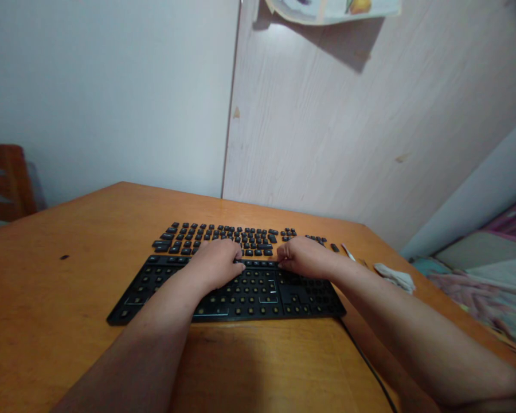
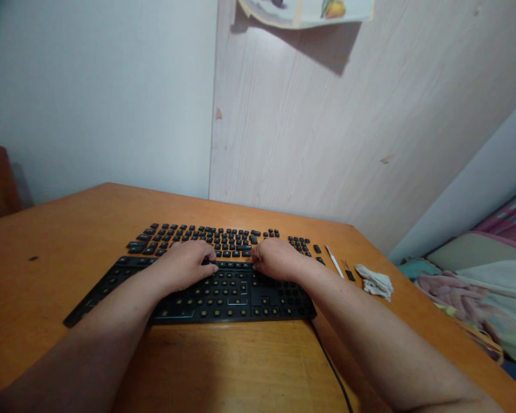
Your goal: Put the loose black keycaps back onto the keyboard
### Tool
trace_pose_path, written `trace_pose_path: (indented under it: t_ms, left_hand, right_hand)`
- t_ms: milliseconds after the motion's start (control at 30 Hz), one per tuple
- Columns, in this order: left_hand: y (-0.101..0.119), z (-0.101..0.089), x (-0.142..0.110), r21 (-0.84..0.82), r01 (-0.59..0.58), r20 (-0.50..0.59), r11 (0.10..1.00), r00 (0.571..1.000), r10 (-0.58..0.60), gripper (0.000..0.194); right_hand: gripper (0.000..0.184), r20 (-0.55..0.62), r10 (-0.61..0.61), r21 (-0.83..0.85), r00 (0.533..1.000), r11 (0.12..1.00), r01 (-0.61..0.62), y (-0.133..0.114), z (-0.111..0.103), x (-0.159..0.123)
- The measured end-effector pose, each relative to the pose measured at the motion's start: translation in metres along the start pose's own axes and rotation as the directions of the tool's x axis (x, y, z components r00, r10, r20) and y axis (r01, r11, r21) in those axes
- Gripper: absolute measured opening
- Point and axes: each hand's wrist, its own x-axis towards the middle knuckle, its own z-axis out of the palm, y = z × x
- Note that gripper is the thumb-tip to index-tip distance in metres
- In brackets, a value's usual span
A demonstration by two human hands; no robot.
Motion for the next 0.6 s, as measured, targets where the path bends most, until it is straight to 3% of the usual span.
trace_pose_path:
  t_ms: [433,600]
  left_hand:
    - [0.0005,0.0004,-0.0005,0.008,-0.002,0.008,1.000,1.000,0.002,0.022]
    - [-0.0004,0.0002,-0.0007,0.004,-0.007,0.007,1.000,1.000,0.007,0.022]
  right_hand:
    - [0.015,0.048,0.062,-0.033,0.997,0.998,-0.060,-0.0076,-0.0047,0.0046]
    - [0.025,0.026,0.060,0.021,0.998,0.998,-0.060,-0.0001,-0.0024,-0.0031]
